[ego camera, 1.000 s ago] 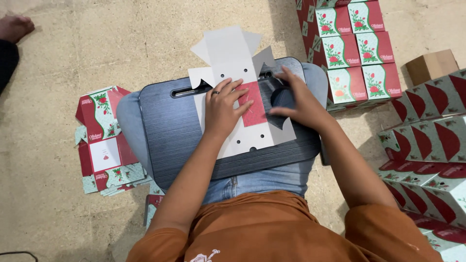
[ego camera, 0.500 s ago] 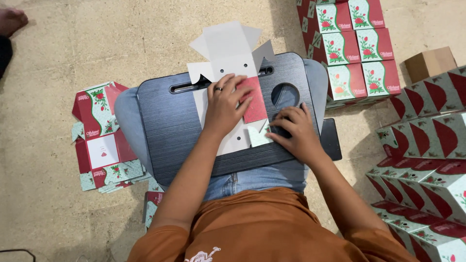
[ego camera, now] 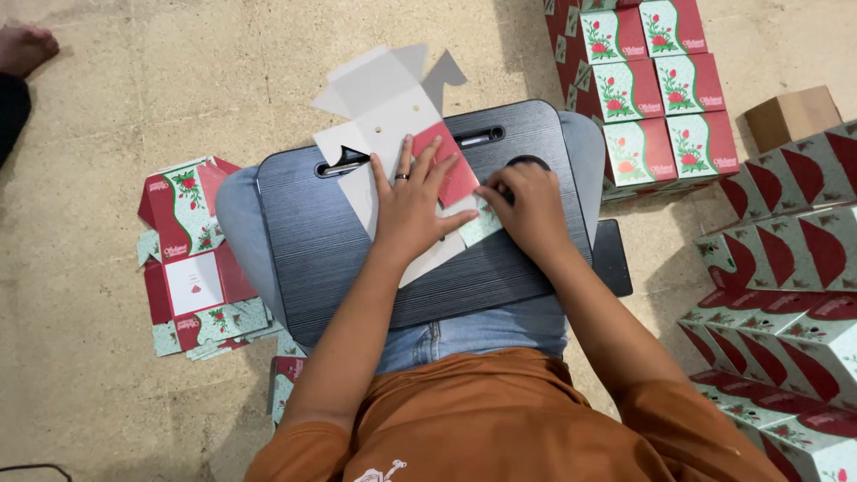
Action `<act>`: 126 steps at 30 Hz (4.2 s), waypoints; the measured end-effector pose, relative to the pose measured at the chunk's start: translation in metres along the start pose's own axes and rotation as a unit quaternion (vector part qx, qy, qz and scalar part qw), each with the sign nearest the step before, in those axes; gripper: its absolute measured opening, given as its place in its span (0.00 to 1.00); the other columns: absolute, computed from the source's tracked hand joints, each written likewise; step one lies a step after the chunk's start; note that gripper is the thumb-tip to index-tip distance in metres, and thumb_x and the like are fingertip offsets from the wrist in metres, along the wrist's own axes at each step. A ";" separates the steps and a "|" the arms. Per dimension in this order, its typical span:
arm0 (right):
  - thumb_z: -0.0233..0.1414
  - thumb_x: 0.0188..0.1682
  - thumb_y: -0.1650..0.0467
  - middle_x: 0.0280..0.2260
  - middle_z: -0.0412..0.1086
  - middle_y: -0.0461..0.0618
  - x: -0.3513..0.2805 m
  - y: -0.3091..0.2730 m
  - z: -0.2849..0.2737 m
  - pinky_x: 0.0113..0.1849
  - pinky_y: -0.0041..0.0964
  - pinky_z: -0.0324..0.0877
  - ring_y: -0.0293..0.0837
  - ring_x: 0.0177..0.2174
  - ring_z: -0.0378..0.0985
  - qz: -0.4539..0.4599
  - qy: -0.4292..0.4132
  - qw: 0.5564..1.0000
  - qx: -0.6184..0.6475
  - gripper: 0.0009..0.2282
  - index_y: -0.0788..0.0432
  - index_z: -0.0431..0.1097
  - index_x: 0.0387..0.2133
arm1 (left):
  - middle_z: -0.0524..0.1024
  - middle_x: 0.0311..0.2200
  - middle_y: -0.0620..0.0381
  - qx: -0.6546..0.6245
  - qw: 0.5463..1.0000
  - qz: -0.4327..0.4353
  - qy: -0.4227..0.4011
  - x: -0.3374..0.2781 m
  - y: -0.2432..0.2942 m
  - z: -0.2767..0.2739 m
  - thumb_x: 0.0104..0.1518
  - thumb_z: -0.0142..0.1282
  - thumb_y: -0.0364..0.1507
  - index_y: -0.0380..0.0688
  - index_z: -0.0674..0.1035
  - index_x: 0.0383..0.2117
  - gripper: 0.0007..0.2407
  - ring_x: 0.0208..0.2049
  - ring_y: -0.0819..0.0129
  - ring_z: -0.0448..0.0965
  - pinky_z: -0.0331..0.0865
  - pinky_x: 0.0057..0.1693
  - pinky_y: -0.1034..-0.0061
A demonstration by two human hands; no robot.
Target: Folding cardboard templates into boxes on a lap desk while sitting on the floor.
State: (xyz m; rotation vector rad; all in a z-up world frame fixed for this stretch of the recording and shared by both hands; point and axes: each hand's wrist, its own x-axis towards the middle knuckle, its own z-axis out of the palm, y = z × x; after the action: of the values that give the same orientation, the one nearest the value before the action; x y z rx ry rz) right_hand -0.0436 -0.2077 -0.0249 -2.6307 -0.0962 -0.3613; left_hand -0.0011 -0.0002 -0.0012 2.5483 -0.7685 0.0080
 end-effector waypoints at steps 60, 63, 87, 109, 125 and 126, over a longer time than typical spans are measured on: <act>0.61 0.52 0.62 0.41 0.74 0.40 -0.018 0.009 -0.002 0.43 0.43 0.63 0.46 0.42 0.78 0.036 0.027 0.994 0.095 0.10 0.48 0.75 0.45 | 0.73 0.45 0.46 0.195 0.979 -0.064 0.002 -0.014 0.009 -0.035 0.54 0.51 0.59 0.35 0.81 0.42 0.33 0.48 0.47 0.71 0.58 0.52 0.49; 0.62 0.50 0.61 0.42 0.70 0.43 -0.002 -0.001 0.001 0.46 0.45 0.62 0.48 0.40 0.78 0.074 -0.002 0.995 0.062 0.14 0.51 0.74 0.46 | 0.70 0.53 0.42 0.151 0.987 -0.041 0.033 -0.003 0.001 -0.022 0.53 0.56 0.55 0.34 0.80 0.43 0.30 0.56 0.44 0.69 0.56 0.59 0.46; 0.65 0.43 0.56 0.45 0.73 0.66 0.008 -0.030 -0.033 0.54 0.54 0.61 0.63 0.45 0.80 0.117 -0.148 0.977 0.095 0.39 0.58 0.53 0.64 | 0.55 0.72 0.61 0.032 0.997 0.055 -0.041 0.000 -0.008 0.008 0.55 0.54 0.56 0.50 0.66 0.67 0.36 0.73 0.54 0.45 0.29 0.69 0.33; 0.53 0.52 0.74 0.45 0.74 0.73 0.019 0.019 -0.039 0.48 0.58 0.74 0.69 0.48 0.78 0.121 -0.240 0.936 0.227 0.31 0.54 0.48 0.70 | 0.52 0.72 0.63 0.071 0.994 0.031 -0.071 0.005 0.016 0.005 0.64 0.39 0.49 0.55 0.61 0.68 0.27 0.73 0.56 0.43 0.29 0.69 0.35; 0.61 0.42 0.53 0.50 0.72 0.69 0.023 -0.017 -0.049 0.53 0.61 0.66 0.69 0.52 0.73 0.127 -0.223 0.961 0.103 0.41 0.47 0.50 0.69 | 0.51 0.73 0.63 0.079 0.992 0.035 -0.096 0.025 -0.001 0.018 0.62 0.40 0.49 0.57 0.61 0.69 0.28 0.74 0.56 0.43 0.30 0.69 0.34; 0.62 0.43 0.55 0.51 0.71 0.71 0.026 -0.019 -0.052 0.54 0.62 0.65 0.70 0.53 0.72 0.119 -0.234 0.958 0.112 0.40 0.49 0.49 0.69 | 0.52 0.72 0.63 0.083 0.993 0.037 -0.077 0.024 -0.003 0.021 0.62 0.40 0.49 0.57 0.63 0.68 0.28 0.74 0.56 0.44 0.31 0.69 0.34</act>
State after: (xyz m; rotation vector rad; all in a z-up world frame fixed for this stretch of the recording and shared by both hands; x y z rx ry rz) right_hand -0.0335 -0.2155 0.0347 -2.4125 0.0266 0.3389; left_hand 0.0175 -0.0200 -0.0182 2.6991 -0.9576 -0.1074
